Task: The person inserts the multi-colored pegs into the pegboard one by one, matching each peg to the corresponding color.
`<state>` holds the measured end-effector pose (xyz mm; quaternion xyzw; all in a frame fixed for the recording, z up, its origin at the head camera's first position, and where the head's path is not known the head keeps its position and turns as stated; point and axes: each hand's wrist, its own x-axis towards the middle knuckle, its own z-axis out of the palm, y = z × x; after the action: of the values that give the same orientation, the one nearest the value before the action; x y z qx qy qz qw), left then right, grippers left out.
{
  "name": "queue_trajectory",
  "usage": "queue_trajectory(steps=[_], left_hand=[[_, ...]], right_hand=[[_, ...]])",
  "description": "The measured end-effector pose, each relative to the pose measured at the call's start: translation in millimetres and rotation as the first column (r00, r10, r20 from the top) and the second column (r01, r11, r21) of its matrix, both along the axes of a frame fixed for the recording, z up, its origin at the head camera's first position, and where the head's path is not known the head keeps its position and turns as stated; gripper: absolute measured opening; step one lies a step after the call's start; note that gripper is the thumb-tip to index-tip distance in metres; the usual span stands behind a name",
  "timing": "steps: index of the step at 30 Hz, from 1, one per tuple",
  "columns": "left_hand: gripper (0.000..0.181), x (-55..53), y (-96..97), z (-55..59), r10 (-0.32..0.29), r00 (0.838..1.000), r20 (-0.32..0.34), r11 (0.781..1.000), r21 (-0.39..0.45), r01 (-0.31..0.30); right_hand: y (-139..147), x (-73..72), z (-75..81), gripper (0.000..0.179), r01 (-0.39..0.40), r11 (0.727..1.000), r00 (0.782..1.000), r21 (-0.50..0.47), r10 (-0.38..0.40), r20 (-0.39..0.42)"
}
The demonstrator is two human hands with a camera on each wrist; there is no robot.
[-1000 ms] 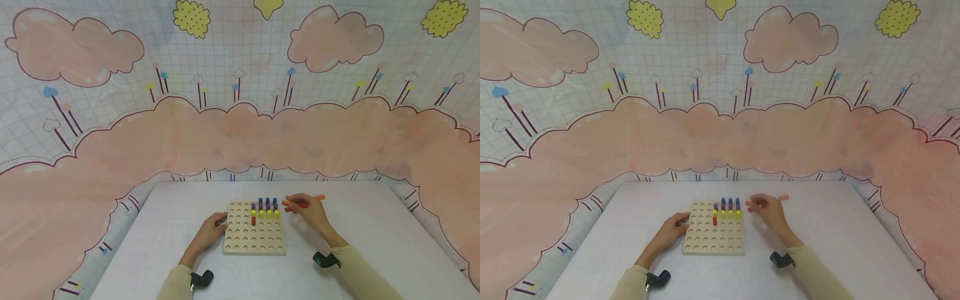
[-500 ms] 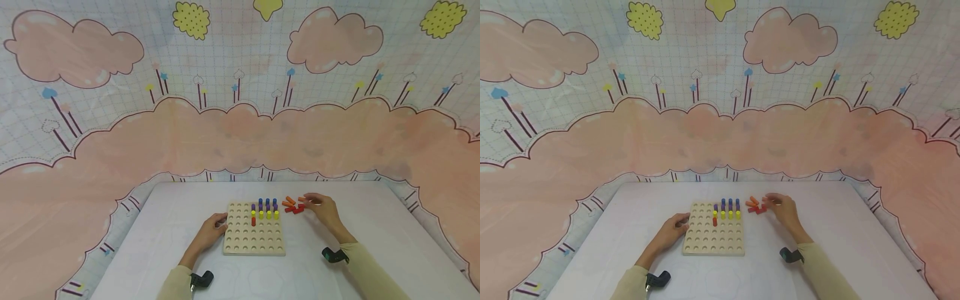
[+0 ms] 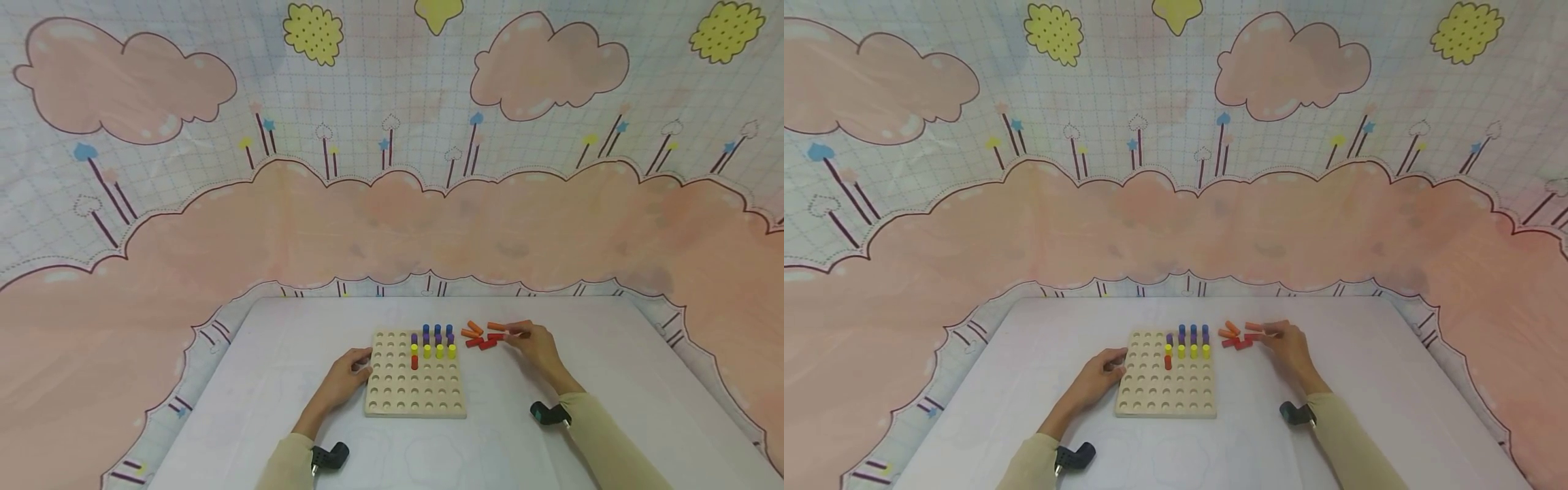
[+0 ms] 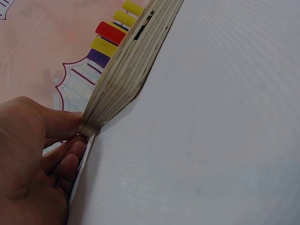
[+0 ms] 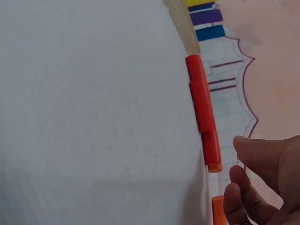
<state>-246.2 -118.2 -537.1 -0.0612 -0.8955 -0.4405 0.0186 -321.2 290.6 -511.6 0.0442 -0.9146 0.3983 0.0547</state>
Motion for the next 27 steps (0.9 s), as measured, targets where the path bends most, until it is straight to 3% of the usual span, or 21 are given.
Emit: queue_trajectory(steps=[4,15,23,27], left_hand=[[0.043,-0.4,0.2,0.2,0.001,1.0,0.001,1.0,-0.003,-0.001],[0.043,0.7,1.2,2.6,0.002,1.0,0.001,1.0,-0.003,-0.002],[0.042,0.2,0.3,0.9,0.0,1.0,-0.003,1.0,-0.014,0.0],[0.042,0.3,0.0,0.9,0.001,1.0,-0.003,1.0,-0.006,-0.001]], right_hand=[[1.1,-3.2,-3.5,0.029,-0.001,1.0,0.999,0.017,0.0,0.051],[1.8,-13.9,-12.4,0.027,-0.032,0.998,0.997,0.062,0.028,0.071],[0.5,-11.0,-10.8,0.025,-0.024,0.998,0.998,0.064,0.02,0.059],[1.0,-6.3,-7.9,0.03,0.012,1.0,0.996,0.025,-0.014,0.093]])
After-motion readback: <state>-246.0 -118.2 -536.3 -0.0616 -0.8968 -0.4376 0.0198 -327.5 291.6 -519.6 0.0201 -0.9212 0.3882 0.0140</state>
